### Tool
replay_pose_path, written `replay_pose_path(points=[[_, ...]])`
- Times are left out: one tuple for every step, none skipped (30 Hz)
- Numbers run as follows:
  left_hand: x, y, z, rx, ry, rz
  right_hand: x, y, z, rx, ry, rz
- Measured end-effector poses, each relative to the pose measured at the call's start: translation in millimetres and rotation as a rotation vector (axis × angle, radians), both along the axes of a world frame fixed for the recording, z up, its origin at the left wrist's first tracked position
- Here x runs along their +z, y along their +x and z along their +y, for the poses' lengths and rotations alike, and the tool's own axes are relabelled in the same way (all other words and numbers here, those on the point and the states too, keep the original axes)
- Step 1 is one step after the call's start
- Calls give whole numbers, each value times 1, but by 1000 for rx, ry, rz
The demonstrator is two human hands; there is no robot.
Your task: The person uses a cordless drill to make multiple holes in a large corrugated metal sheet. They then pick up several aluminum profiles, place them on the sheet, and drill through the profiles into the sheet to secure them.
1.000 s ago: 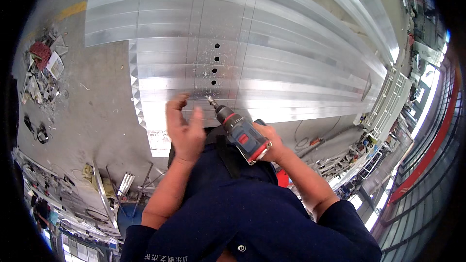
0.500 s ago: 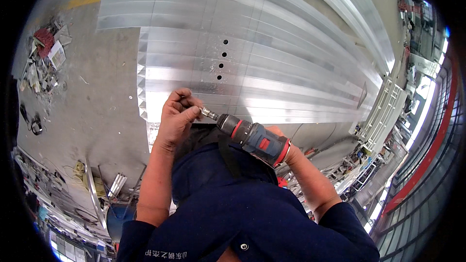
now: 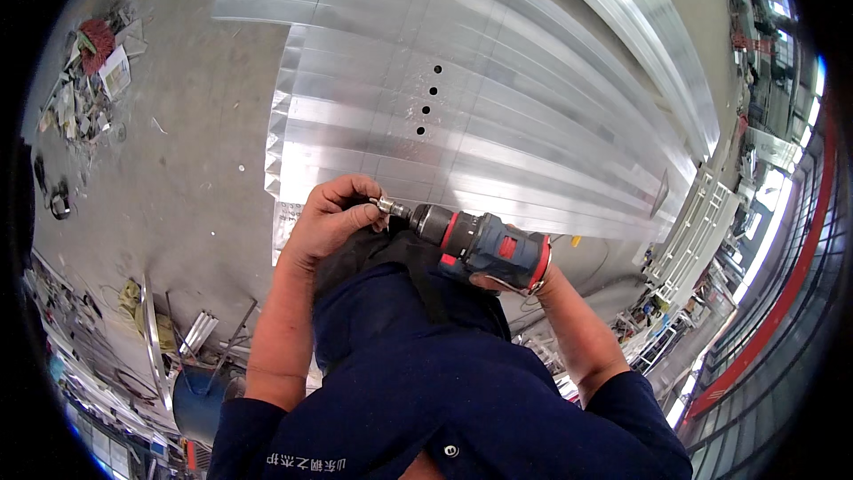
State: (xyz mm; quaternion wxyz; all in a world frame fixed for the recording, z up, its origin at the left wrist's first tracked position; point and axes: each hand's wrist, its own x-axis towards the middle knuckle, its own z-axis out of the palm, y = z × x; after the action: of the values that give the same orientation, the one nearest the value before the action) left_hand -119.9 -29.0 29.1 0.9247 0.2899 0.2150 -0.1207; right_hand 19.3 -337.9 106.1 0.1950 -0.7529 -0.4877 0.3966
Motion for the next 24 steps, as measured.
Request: replay_pose_path(points=[[2, -3, 0, 12, -15, -13, -6, -1, -11, -28, -75, 137], [7, -5, 1, 26, -27, -24, -10, 1, -18, -53, -149, 276], [11, -7, 1, 42, -39, -34, -12, 1, -23, -52, -153, 300], [17, -10, 0, 85, 7, -35, -13, 1, -20, -50, -154, 328], [23, -13, -3, 131, 55, -36, -14, 0, -15, -23, -83, 243], [27, -16, -5, 179, 103, -35, -11, 1, -11, -5, -53, 207], [24, -22, -6, 177, 179, -88, -7, 3, 0, 16, -18, 171], [18, -30, -7, 169, 256, -133, -3, 4, 10, 32, 15, 133], [16, -39, -7, 160, 335, -176, -3, -2, 12, 12, 68, 99], [17, -47, -6, 148, 364, -186, -7, -4, 13, -10, 121, 62], [19, -56, -5, 138, 389, -194, -8, 1, 11, -25, 68, 242], [22, -66, -4, 127, 414, -201, -10, 5, 10, -50, 5, 415], [26, -76, -5, 101, 497, -200, -8, 3, 11, -142, -6, 529], [29, -86, -9, 155, 472, -161, -6, 1, 14, -110, 10, 541], [32, -97, -15, 209, 447, -123, -8, 3, 21, -69, 32, 551], [38, -110, -23, 251, 409, -84, -7, 2, 32, 80, 80, 460], [33, -125, -32, 345, 352, 86, -8, 0, 42, 240, 138, 360], [30, -135, -43, 575, 306, 171, -7, -9, 49, 214, 84, 405], [18, -152, -54, 636, 343, 396, -10, -17, 63, 199, 40, 439], [-3, -174, -69, 700, 374, 613, -16, -25, 79, 187, 1, 463], [-28, -202, -88, 552, 502, 760, -22, -37, 95, 94, -169, 551], [-44, -230, -111, 387, 620, 916, -31, -56, 110, -67, -267, 721], [-50, -247, -135, 417, 606, 991, -41, -76, 126, -266, -356, 887], [-52, -258, -154, 444, 591, 1061, -50, -95, 141, -483, -427, 1019]])
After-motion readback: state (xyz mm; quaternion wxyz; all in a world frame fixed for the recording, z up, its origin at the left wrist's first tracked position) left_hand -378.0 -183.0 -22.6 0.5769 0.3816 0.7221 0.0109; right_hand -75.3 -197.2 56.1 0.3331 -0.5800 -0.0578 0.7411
